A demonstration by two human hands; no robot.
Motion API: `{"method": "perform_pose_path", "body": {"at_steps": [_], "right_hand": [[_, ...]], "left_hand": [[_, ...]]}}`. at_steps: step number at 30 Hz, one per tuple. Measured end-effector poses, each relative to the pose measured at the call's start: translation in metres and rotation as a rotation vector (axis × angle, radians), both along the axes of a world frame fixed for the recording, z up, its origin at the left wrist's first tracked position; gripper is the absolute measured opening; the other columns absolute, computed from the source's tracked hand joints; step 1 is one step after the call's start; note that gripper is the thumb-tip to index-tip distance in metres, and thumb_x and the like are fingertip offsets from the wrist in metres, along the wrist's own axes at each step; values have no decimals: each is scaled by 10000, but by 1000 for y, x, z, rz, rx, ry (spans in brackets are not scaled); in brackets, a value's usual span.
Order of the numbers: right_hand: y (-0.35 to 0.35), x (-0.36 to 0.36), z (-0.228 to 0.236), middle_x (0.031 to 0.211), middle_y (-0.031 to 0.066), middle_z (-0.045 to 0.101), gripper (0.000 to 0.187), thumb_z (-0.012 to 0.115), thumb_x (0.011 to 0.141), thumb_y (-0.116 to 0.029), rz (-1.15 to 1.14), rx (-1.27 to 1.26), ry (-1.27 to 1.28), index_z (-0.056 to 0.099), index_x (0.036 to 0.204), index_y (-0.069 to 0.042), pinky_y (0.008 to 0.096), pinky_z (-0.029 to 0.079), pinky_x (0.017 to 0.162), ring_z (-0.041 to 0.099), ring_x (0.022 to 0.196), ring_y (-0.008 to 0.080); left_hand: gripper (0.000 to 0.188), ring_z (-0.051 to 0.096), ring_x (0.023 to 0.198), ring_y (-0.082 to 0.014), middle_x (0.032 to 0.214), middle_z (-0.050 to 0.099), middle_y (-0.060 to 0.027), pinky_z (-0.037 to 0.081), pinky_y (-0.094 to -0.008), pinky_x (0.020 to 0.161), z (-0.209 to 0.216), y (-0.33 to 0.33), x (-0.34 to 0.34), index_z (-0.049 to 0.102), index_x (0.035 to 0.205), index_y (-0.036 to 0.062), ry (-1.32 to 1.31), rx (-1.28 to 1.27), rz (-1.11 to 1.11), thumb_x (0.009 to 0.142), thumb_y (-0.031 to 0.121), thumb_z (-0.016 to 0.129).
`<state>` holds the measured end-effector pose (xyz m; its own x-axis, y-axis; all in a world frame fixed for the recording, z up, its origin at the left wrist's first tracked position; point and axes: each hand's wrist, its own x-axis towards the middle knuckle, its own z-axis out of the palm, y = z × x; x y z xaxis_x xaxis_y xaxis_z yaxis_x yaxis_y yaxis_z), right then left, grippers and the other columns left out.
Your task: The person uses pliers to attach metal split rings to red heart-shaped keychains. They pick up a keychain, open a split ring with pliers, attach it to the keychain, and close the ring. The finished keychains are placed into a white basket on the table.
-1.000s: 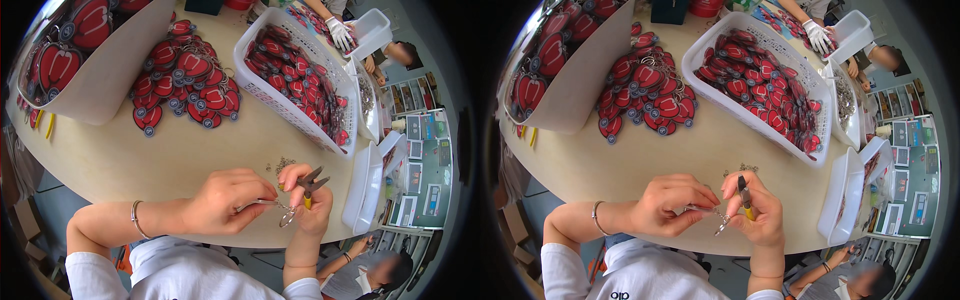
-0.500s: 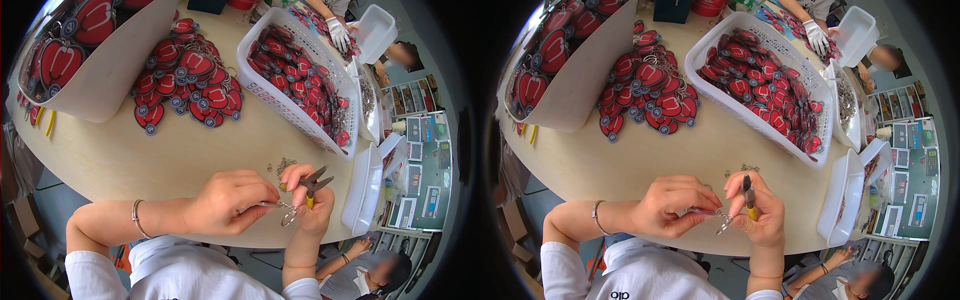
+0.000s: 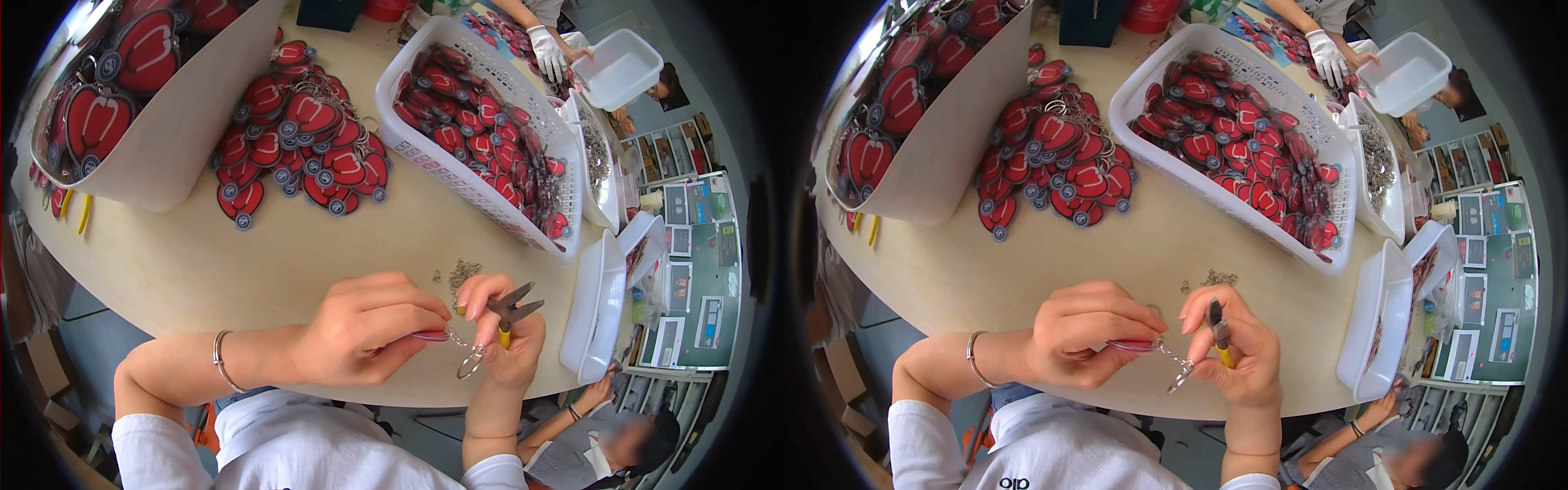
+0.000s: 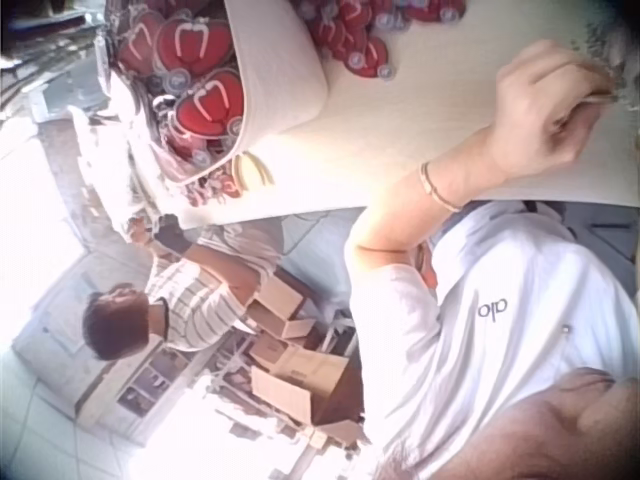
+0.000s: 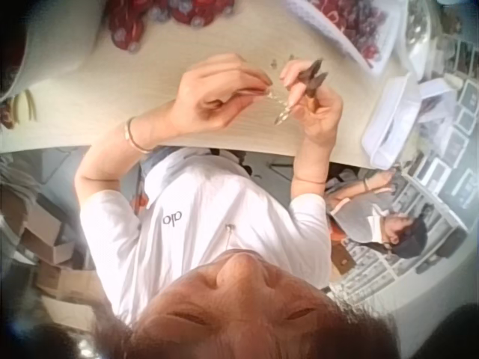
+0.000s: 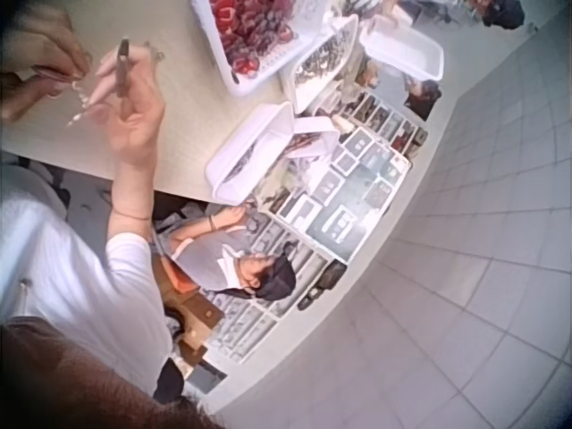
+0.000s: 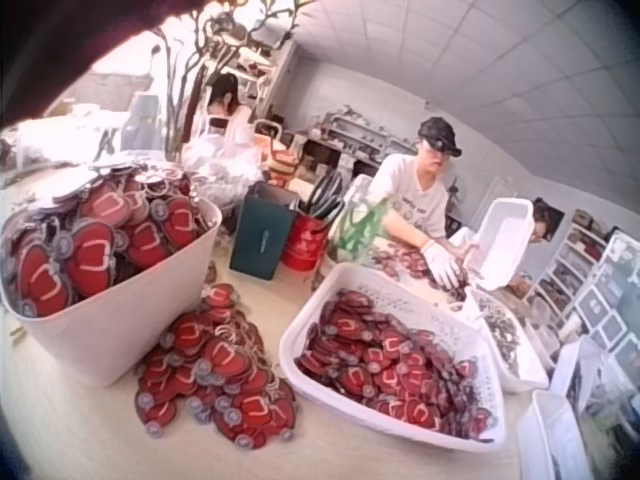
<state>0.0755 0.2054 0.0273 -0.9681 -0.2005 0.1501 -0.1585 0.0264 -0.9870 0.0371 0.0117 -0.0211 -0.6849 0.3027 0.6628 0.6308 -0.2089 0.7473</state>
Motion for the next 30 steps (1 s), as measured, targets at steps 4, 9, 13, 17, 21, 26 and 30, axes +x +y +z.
{"method": "perform_pose_path", "body": {"at_steps": [4,9,13,17,21,26,30], "right_hand": [[-3,4,4,926,94,546,353,777,755,-318,9,3,-17,608,699,-13,367,428,805,512,935,250],[3,6,1,952,102,568,330,781,748,-259,64,178,115,611,714,21,356,443,781,535,911,263],[3,10,1,937,109,585,339,785,735,-240,-47,409,284,577,674,20,377,453,749,550,852,288],[0,15,2,907,101,593,341,786,714,-203,-119,606,434,519,622,-12,387,445,683,557,792,287],[-1,16,4,900,89,591,320,783,688,-159,-84,668,525,496,610,-41,368,414,624,560,776,265],[-4,17,1,894,93,589,306,784,661,-137,-90,689,570,495,617,-46,361,401,598,566,743,251],[-6,19,1,887,99,590,298,779,631,-121,-96,714,585,492,616,-41,357,399,579,567,719,250]], "left_hand": [[286,616,694,-204,911,700,-110,490,-290,592,6,-5,-5,685,910,-4,158,-27,61,631,-52,723],[259,605,715,-196,977,696,-106,493,-279,594,14,-18,-9,688,929,1,353,-119,110,673,-4,725],[175,595,660,-163,953,690,-136,460,-239,502,27,-27,-14,693,804,-10,525,-169,213,628,-8,692],[198,603,765,-188,1032,676,-138,484,-265,550,31,-35,-12,681,867,-3,633,-284,239,676,21,732],[216,606,811,-204,1055,667,-144,510,-276,574,33,-37,-12,669,879,-6,664,-349,253,677,3,744],[102,596,754,-144,967,692,-104,452,-222,543,32,-33,-13,702,813,26,711,-330,314,715,50,715],[98,591,780,-143,964,693,-92,452,-224,553,33,-33,-11,705,808,35,710,-359,321,710,45,707]]}}
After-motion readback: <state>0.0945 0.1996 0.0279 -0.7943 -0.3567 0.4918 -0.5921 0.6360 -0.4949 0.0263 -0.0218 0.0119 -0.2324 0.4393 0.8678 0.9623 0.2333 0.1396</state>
